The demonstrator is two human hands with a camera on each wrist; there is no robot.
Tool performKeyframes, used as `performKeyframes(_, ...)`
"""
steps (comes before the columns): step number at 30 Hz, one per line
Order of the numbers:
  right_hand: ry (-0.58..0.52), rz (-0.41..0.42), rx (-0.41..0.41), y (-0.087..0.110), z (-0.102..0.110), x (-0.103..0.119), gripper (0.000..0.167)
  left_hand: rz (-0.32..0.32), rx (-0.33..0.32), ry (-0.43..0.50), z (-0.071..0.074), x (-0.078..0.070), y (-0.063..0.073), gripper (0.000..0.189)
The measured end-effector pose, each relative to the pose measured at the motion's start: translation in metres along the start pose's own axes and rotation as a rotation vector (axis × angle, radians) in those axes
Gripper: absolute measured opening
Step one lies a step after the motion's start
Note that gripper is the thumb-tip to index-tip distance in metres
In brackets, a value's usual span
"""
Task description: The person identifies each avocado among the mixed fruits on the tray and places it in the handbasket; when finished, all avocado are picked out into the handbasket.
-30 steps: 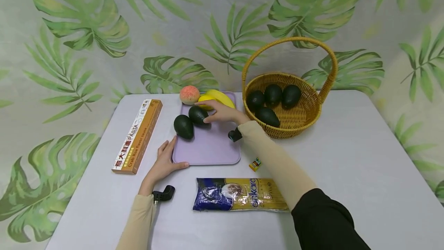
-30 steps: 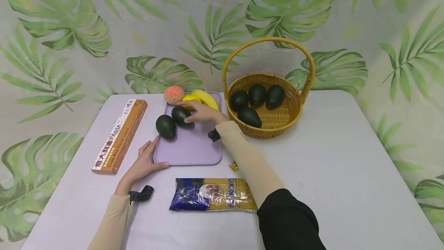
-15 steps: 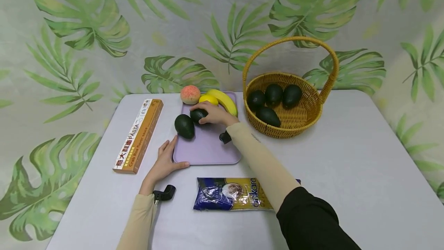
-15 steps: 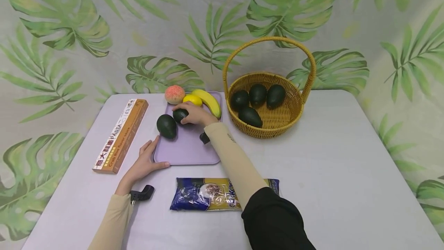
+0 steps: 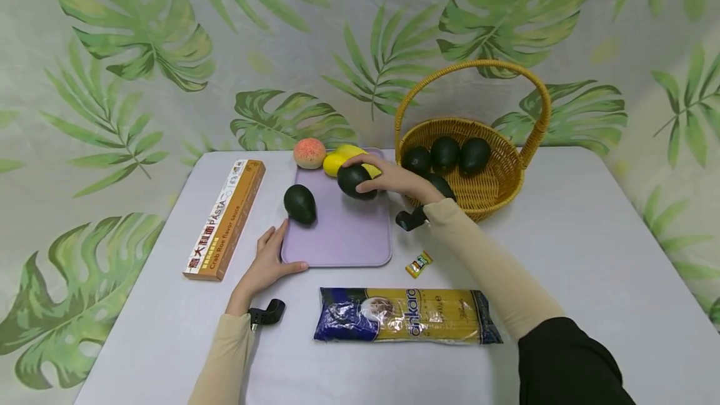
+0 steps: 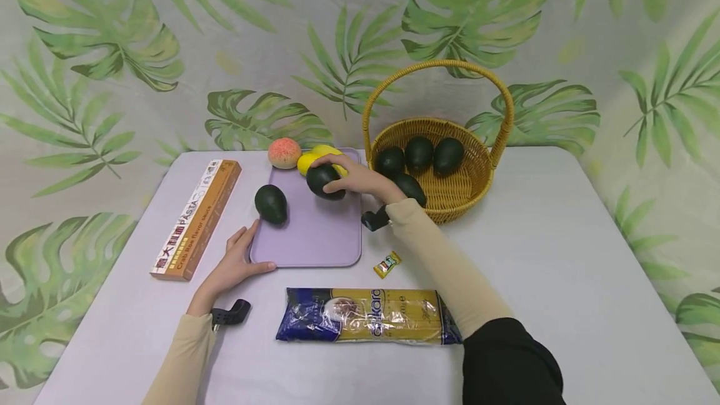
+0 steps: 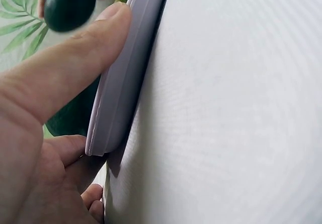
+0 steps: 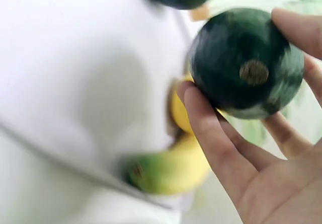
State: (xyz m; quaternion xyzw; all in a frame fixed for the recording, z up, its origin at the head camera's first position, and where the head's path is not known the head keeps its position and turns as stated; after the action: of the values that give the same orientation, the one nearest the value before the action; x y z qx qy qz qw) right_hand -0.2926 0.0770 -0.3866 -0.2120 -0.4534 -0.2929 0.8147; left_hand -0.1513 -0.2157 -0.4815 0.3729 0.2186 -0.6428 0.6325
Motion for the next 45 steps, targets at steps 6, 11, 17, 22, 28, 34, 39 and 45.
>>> performKeyframes(6, -0.162, -0.057, -0.043, 0.061, 0.046, 0.007, 0.053, -0.008, 0.0, 0.002, 0.0, -0.001, -0.001, 0.11)
performKeyframes(11, -0.125, -0.122, -0.141, 0.112, 0.082, 0.001, 0.054, -0.005, -0.003, 0.002, 0.001, 0.001, -0.001, 0.11)
performKeyframes(17, -0.086, -0.236, -0.254, 0.157, 0.111, -0.018, 0.061, -0.005, -0.005, -0.003, 0.001, 0.0, 0.001, 0.11)
performKeyframes(22, -0.065, -0.316, -0.282, 0.181, 0.12, -0.032, 0.064, -0.008, -0.003, -0.005, 0.001, -0.001, 0.001, 0.109)
performKeyframes(28, -0.061, -0.331, -0.292, 0.183, 0.121, -0.039, 0.066, 0.001, 0.004, 0.001, 0.001, -0.002, 0.002, 0.11)
performKeyframes(34, -0.017, -0.336, -0.262, 0.167, 0.113, -0.039, 0.065, -0.004, 0.003, 0.003, 0.0, -0.001, 0.001, 0.11)
performKeyframes(39, 0.015, -0.343, -0.239, 0.153, 0.105, -0.041, 0.064, -0.007, 0.001, 0.009, -0.001, 0.0, 0.0, 0.11)
performKeyframes(45, 0.018, -0.362, -0.186, 0.146, 0.098, -0.043, 0.059, -0.005, 0.0, 0.009, -0.001, 0.001, 0.0, 0.11)
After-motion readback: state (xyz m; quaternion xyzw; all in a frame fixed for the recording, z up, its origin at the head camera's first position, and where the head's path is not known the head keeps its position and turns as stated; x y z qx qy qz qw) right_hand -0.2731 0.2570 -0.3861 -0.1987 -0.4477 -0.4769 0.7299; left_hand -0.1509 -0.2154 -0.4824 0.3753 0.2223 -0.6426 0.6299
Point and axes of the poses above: each hand's wrist, its own y-axis away from the middle knuckle, its own z-axis out of the back of the hand, x = y × z, the point moved 1 cm from there along -y, towards the middle knuckle, and after that the axes turned 5 degrees about z, right-handed, at the moved point
